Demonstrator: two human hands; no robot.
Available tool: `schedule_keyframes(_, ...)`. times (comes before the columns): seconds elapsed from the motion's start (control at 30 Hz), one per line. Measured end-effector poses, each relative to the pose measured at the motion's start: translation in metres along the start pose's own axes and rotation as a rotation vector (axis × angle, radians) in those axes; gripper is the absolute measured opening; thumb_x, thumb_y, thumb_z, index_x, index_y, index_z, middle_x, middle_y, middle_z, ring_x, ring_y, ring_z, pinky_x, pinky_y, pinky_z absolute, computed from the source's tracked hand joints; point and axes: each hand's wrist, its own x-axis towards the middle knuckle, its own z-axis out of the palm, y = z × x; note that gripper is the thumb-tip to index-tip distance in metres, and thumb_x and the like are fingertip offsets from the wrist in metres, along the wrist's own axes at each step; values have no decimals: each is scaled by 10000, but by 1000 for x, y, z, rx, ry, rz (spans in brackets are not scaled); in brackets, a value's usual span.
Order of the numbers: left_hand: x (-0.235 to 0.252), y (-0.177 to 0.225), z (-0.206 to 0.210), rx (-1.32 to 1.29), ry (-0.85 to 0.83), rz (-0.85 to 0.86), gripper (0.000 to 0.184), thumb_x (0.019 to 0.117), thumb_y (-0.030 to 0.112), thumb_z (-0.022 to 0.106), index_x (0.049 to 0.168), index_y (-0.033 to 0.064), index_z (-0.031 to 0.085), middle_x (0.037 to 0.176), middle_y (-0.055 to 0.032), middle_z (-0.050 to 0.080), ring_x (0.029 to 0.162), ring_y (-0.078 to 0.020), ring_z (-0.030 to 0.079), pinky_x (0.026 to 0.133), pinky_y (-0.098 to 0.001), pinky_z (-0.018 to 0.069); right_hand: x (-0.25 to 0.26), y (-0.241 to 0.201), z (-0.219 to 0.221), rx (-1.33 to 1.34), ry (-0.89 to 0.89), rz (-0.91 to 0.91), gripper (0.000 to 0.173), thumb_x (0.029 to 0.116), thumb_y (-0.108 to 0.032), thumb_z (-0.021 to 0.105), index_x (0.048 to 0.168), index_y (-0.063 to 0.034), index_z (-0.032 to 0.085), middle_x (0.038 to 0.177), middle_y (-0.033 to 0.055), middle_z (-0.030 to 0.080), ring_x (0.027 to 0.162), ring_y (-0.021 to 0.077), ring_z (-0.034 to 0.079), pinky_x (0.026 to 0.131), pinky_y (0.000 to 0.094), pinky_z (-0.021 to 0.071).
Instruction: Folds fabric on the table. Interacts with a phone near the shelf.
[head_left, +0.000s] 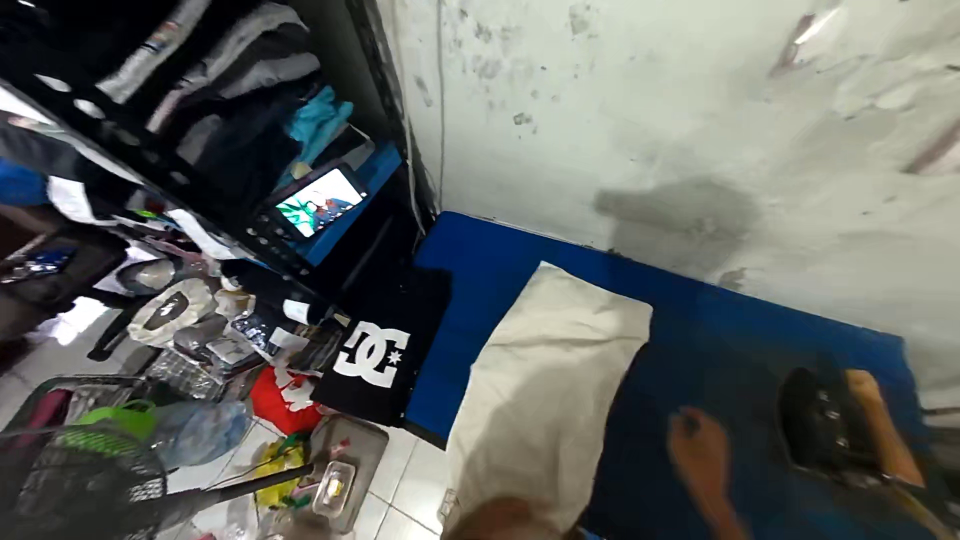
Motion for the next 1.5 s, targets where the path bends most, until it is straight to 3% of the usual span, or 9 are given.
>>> schedule_keyframes(0.2,104,-132,-30,116,526,-517,505,1035,274,566,1422,-48,533,1504,-263,485,1424,-412,440,1191,-532,352,-50,-31,78,-34,-224,135,697,939,-593,638,1255,28,649,1356,300,567,1227,457,590,957,636,510)
schedule_keyframes(0.37,155,-157,-27,58,406,-804,568,1002,407,637,1392,2,562,1361,-258,594,1288,-429,557,1069,-612,439,-38,-49,84,75,-310,156,369,965,-295,682,1152,23,685,1294,271,576,1202,406,589,983,550,515)
schedule_keyframes(0.53,126,-133,-19,-495,589,-611,323,949,114,675,1198,-80,609,1097,-240,658,996,-303,660,891,-480,555,-67,-29,50,771,-161,295,241,878,36,652,1108,84,601,965,197,622,850,256,628,751,437,553)
schedule_keyframes(0.67,65,-91,-13,-913,459,-707,467,1080,369,447,1347,4,562,1130,-165,695,1000,-234,688,881,-456,579,-109,-16,6,1152,-357,539,285,1049,-176,449,1286,-36,524,988,88,705,865,168,710,762,396,617)
schedule_keyframes(0.87,44,-63,-42,-645,546,-399,333,1073,251,498,1009,23,733,855,-35,712,789,-99,673,772,-336,581,-122,-50,-51,1019,-104,124,190,1071,-102,439,1133,-53,612,862,-74,716,790,27,706,765,272,626)
schedule_keyframes(1.0,76,-22,-104,-617,669,-159,255,1044,206,553,1032,8,712,898,-49,709,831,-126,682,811,-343,591,-83,-93,-99,1072,-50,-148,224,1086,-137,418,1185,-81,612,993,-59,724,918,51,706,857,293,618)
schedule_keyframes(1.13,127,38,-159,-656,802,56,192,1035,139,572,1020,-10,691,868,-62,694,804,-136,676,789,-337,592,-40,-152,-156,989,68,-316,215,1089,-209,446,1106,-104,633,903,-75,696,830,31,689,789,271,616)
schedule_keyframes(1.33,103,89,-185,-548,1033,505,207,996,87,636,1183,43,713,1018,-62,744,921,-154,713,871,-338,602,-57,-182,-227,1056,131,-665,166,1077,-317,517,1177,-242,626,1028,-110,699,950,22,691,859,259,603)
schedule_keyframes(1.5,69,35,-113,-475,1004,232,131,952,103,649,1041,33,716,958,19,740,906,-53,694,852,-257,586,-96,-136,-181,1017,116,-407,160,1065,-118,466,1083,-195,604,926,-182,707,853,-22,692,788,221,611)
